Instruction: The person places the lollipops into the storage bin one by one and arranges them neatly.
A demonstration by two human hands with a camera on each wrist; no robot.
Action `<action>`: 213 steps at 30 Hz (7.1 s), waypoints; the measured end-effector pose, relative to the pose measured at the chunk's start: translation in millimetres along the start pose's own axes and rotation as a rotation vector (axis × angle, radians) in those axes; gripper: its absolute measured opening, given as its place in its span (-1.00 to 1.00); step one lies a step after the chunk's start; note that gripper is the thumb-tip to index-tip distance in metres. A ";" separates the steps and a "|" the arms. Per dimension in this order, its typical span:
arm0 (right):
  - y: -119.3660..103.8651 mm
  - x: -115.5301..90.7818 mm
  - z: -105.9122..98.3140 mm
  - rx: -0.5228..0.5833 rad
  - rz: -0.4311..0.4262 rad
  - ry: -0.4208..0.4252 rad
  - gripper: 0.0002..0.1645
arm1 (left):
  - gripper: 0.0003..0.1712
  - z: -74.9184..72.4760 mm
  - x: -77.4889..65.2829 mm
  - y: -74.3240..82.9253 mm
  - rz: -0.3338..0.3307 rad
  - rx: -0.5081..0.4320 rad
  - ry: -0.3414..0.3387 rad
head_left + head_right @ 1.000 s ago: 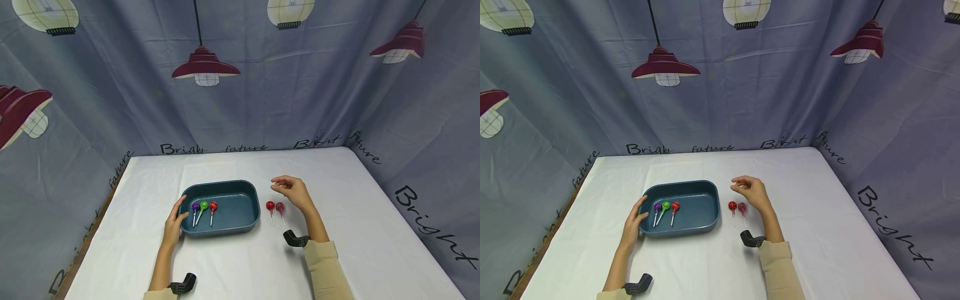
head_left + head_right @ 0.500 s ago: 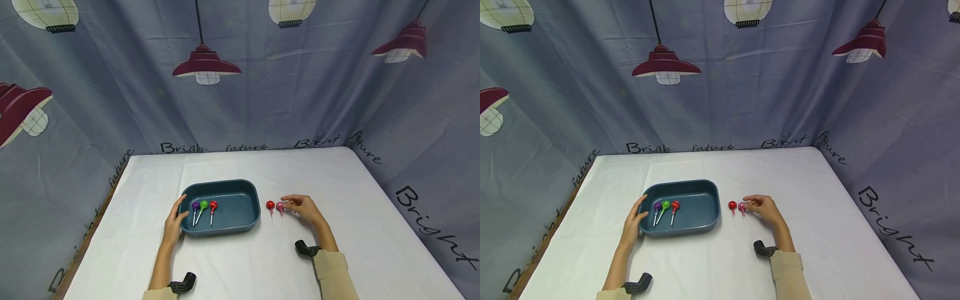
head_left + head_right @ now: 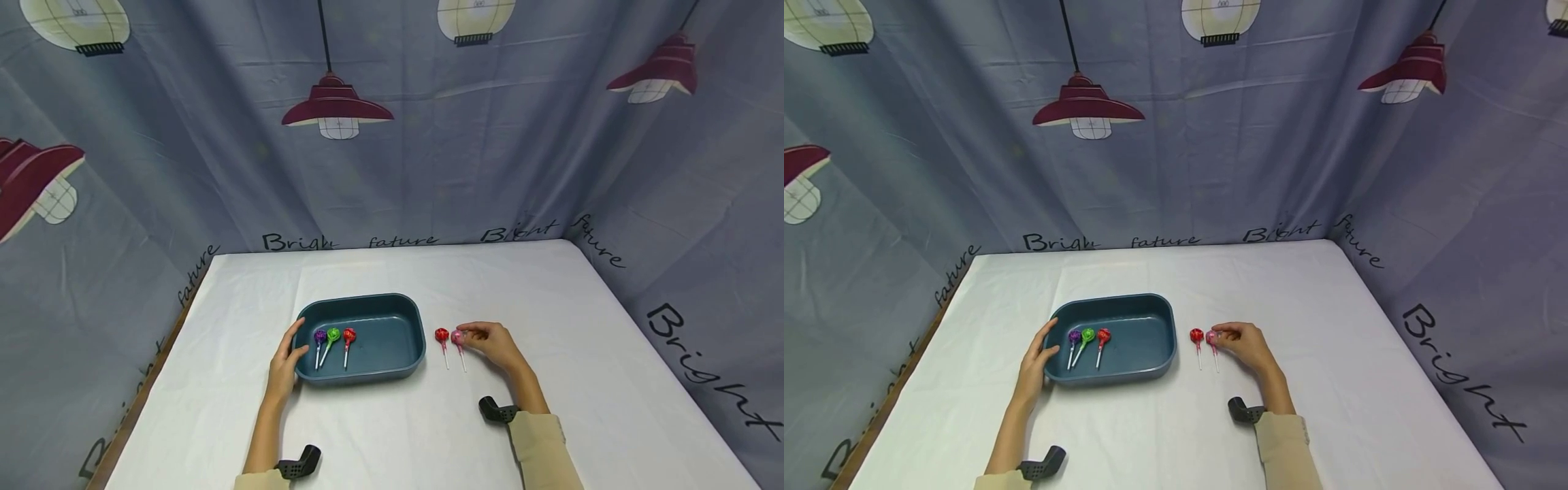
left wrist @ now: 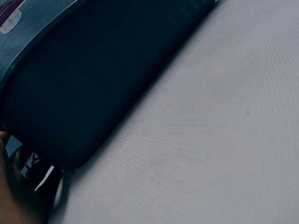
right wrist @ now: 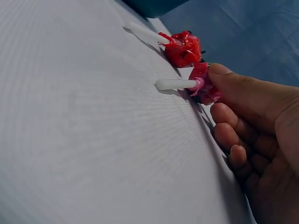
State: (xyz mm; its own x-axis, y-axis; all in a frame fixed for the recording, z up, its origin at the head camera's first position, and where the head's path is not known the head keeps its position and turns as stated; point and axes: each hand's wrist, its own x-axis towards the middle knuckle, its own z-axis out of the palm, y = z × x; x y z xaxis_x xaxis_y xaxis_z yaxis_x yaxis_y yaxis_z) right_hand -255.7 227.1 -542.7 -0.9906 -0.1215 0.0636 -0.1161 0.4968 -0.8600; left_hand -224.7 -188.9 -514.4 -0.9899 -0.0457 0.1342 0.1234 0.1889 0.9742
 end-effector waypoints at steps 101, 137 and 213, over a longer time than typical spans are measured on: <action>-120.5 59.8 127.3 0.009 -0.246 -0.105 -0.73 | -0.42 -2.6 8.0 -22.5 -0.017 -0.032 -0.004; -117.8 62.3 131.4 -0.165 -0.106 -0.199 -0.78 | -0.43 -1.1 0.0 0.1 -0.003 -0.019 -0.010; -111.1 27.8 37.8 -0.060 -0.165 0.151 -0.70 | -0.42 0.4 1.0 -0.8 0.006 -0.017 -0.013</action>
State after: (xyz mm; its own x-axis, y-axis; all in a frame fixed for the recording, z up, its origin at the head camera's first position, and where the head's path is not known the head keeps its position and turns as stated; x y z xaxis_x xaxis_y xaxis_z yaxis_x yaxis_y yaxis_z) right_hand -267.5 136.0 -464.5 -0.9569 -0.0777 0.2799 -0.2773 0.5313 -0.8005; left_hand -225.8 -188.7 -515.1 -0.9900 -0.0323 0.1375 0.1300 0.1721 0.9765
